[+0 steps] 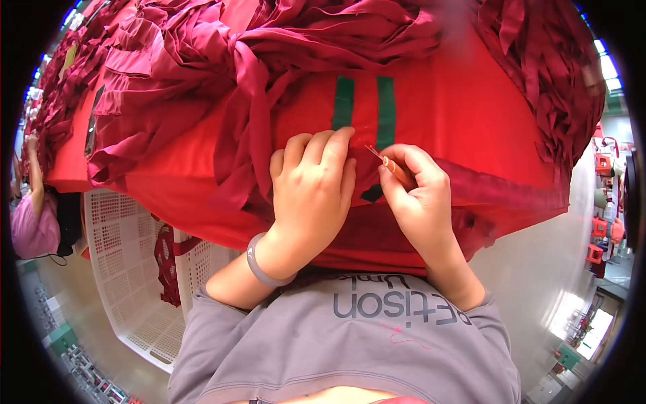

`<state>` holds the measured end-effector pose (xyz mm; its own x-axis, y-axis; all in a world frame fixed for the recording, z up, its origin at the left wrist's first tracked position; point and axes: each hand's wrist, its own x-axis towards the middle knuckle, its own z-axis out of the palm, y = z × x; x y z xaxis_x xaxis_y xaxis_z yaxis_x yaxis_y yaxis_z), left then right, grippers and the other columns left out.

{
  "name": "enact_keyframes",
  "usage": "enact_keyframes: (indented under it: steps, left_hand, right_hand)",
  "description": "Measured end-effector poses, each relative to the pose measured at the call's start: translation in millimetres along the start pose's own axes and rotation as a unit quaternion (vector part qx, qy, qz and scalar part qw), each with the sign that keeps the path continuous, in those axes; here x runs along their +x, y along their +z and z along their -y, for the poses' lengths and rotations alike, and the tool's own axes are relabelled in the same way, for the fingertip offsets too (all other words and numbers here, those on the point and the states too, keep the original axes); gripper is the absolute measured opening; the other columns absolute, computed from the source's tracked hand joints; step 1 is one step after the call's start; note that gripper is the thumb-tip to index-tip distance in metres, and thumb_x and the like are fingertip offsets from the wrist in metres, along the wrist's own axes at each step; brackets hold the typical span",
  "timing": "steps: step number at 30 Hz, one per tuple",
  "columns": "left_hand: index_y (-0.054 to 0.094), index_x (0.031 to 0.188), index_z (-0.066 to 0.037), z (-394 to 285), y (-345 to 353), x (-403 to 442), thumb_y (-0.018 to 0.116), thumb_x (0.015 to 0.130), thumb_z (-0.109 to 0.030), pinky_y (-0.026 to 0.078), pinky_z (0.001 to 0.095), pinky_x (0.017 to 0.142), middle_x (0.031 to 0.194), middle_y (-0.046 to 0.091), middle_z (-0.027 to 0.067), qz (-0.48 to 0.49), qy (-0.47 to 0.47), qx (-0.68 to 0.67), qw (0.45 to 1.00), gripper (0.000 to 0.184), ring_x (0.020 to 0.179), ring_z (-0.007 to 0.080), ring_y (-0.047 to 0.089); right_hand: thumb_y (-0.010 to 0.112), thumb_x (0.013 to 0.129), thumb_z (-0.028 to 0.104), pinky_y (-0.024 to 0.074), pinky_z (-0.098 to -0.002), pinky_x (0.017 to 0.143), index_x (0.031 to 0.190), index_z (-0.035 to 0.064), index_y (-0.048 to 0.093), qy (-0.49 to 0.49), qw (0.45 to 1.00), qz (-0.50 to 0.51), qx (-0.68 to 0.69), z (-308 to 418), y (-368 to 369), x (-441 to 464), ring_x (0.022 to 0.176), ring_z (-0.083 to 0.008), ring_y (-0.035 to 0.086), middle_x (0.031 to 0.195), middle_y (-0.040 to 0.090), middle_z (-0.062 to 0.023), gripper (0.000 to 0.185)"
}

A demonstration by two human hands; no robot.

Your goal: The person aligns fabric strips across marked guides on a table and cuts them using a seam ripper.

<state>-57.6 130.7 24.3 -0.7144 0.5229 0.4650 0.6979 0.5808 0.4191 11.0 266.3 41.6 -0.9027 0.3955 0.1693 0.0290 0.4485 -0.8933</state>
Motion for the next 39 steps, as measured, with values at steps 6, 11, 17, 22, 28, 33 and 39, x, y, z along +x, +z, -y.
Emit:
enact_keyframes:
  steps: [6, 11, 17, 22, 28, 33, 39]
  left_hand:
    - [0.064, 0.096, -0.011, -4.5, -1.2, 2.7, 0.066, 0.076, -0.014, 0.038, 0.0389, 0.084, 0.092, 0.060, 0.0031, 0.044, -0.029, 0.020, 0.998, 0.021, 0.087, 0.0227, 0.055]
    - [0.066, 0.085, -0.013, -4.1, -11.0, 3.3, 0.067, 0.075, -0.014, 0.037, 0.0414, 0.085, 0.087, 0.061, 0.0021, 0.051, -0.035, -0.054, 0.997, 0.011, 0.088, 0.0224, 0.055]
    - [0.066, 0.085, -0.013, -13.6, -27.5, 0.8, 0.068, 0.079, -0.015, 0.023, 0.0650, 0.099, 0.087, 0.064, -0.0025, 0.116, -0.031, -0.142, 0.983, 0.006, 0.095, 0.0212, 0.057]
    - [0.066, 0.085, -0.013, -16.3, -28.1, -0.6, 0.067, 0.079, -0.013, 0.023, 0.0662, 0.099, 0.080, 0.063, -0.0019, 0.124, -0.029, -0.156, 0.979, 0.005, 0.089, 0.0204, 0.059]
    - [0.062, 0.083, -0.011, -20.5, -31.6, -3.3, 0.066, 0.079, -0.014, 0.021, 0.0674, 0.100, 0.078, 0.063, -0.0012, 0.178, -0.072, -0.205, 0.960, 0.007, 0.079, 0.0203, 0.059]
    - [0.061, 0.083, -0.011, -21.4, -27.7, -8.3, 0.067, 0.076, -0.014, 0.023, 0.0649, 0.101, 0.074, 0.062, -0.0010, 0.143, -0.031, -0.152, 0.978, 0.009, 0.076, 0.0204, 0.059]
    - [0.062, 0.080, -0.011, -14.4, -24.4, -11.3, 0.068, 0.075, -0.014, 0.028, 0.0596, 0.101, 0.073, 0.062, 0.0003, 0.154, -0.027, -0.105, 0.982, 0.009, 0.075, 0.0217, 0.060]
  right_hand:
    - [0.062, 0.078, -0.004, 0.0467, -0.0309, 0.057, 0.084, -0.0025, 0.059, -0.004, 1.000, 0.008, -0.004, 1.4, -1.1, -4.6, 0.065, -0.0223, 0.059, 0.079, 0.058, -0.0122, 0.007]
    - [0.062, 0.078, -0.004, 0.0463, -0.0294, 0.054, 0.084, -0.0030, 0.061, 0.006, 1.000, 0.017, -0.017, 4.8, -4.2, -10.2, 0.065, -0.0197, 0.059, 0.080, 0.059, -0.0113, 0.007]
    - [0.063, 0.080, -0.002, 0.0451, -0.0240, 0.053, 0.088, -0.0057, 0.064, -0.017, 0.997, -0.004, 0.080, 8.3, -5.9, -16.7, 0.065, -0.0108, 0.058, 0.080, 0.061, -0.0086, 0.009]
    - [0.062, 0.081, -0.003, 0.0397, -0.0200, 0.052, 0.083, -0.0060, 0.064, 0.045, 0.991, 0.017, 0.126, 8.8, -10.7, -19.3, 0.060, -0.0040, 0.049, 0.073, 0.059, -0.0043, 0.004]
    - [0.061, 0.081, -0.002, 0.0377, -0.0225, 0.050, 0.082, -0.0046, 0.060, 0.083, 0.982, 0.052, 0.164, 4.7, -13.2, -23.6, 0.060, -0.0041, 0.045, 0.072, 0.055, -0.0021, 0.004]
    - [0.061, 0.076, -0.002, 0.0413, -0.0256, 0.051, 0.080, -0.0032, 0.057, -0.002, 0.998, 0.053, 0.042, 13.2, -14.3, -26.5, 0.057, -0.0135, 0.051, 0.070, 0.053, -0.0085, 0.005]
    - [0.056, 0.071, -0.010, 0.0349, -0.0212, 0.049, 0.076, -0.0026, 0.056, -0.022, 0.994, 0.073, 0.084, 24.3, -19.0, -37.8, 0.055, -0.0068, 0.041, 0.069, 0.051, -0.0039, 0.009]
